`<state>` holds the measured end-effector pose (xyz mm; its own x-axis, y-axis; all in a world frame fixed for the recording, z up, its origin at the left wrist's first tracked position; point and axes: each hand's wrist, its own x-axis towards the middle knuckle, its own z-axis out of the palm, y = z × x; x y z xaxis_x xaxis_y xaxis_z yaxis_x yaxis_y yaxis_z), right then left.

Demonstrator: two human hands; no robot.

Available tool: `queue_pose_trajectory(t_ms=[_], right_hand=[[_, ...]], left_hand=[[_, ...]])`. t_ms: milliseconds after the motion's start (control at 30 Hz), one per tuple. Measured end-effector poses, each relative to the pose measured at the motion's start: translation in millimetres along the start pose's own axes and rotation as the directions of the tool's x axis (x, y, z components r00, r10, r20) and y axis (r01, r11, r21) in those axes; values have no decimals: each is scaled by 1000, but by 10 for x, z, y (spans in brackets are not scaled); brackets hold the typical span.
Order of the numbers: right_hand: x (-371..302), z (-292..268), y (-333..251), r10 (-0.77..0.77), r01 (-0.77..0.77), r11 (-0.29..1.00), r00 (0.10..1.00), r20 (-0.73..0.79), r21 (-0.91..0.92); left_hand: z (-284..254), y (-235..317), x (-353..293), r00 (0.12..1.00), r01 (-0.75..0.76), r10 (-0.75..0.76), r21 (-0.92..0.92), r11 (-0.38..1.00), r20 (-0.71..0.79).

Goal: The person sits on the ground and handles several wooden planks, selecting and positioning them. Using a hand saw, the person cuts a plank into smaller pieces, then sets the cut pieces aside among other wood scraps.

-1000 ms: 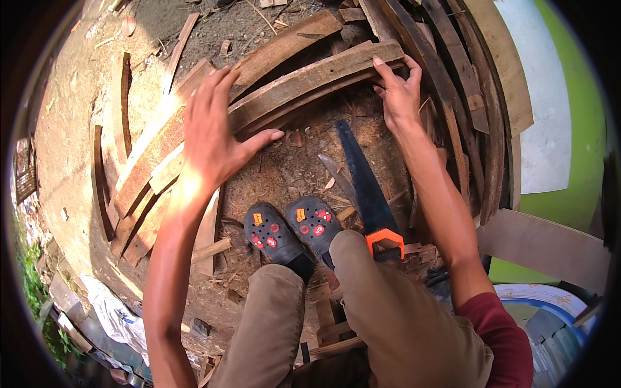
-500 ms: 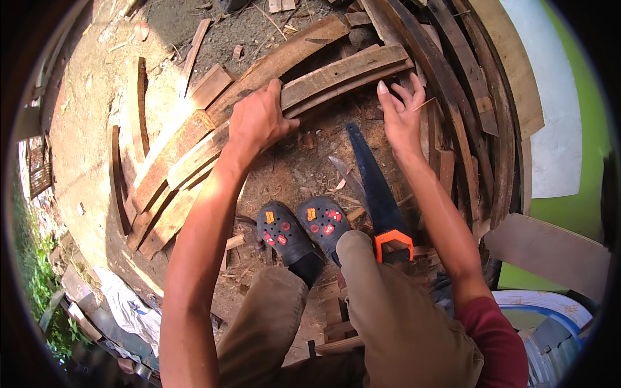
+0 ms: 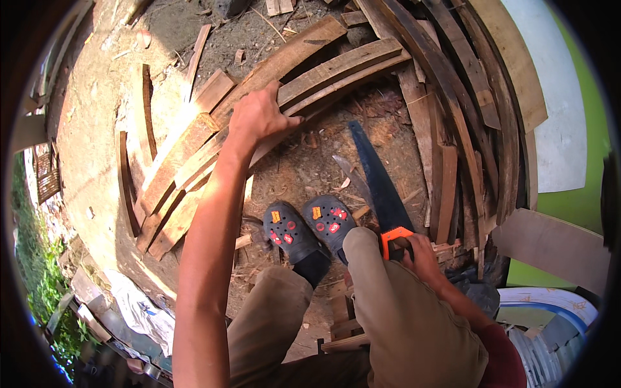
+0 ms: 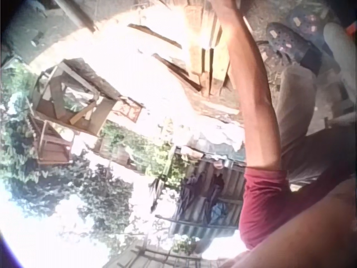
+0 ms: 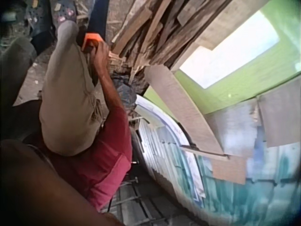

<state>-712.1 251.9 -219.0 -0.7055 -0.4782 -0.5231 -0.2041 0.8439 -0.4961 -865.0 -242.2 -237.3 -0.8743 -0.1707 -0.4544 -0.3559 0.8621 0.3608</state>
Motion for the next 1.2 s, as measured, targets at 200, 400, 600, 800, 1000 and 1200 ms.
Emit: queue_pose_trajectory(t_ms=[200, 400, 600, 800, 1000, 1200], right_hand=[[-218, 126, 180, -77, 86, 996, 980, 185, -37], [-331, 438, 226, -141, 148, 951, 989, 47, -272], [-390, 192, 243, -206, 211, 977, 972, 112, -36], [-516, -540, -201, -244, 229, 876, 970, -21, 424], [-769, -930, -856, 228, -6, 783, 933, -278, 622], [-773, -1378, -1320, 12, 131, 925, 927, -374, 356]], left_hand=[[6, -34, -20, 1000, 11, -11, -3, 1000, -17], [-4, -13, -37, 999, 17, -17, -1, 1000, -31], [-8, -20, -46, 1000, 14, -14, -4, 1000, -21], [-41, 35, -78, 998, 58, -58, 11, 998, 25], [-76, 59, -128, 999, 25, -24, 26, 999, -24], [3, 53, -177, 998, 10, -7, 43, 999, -62]])
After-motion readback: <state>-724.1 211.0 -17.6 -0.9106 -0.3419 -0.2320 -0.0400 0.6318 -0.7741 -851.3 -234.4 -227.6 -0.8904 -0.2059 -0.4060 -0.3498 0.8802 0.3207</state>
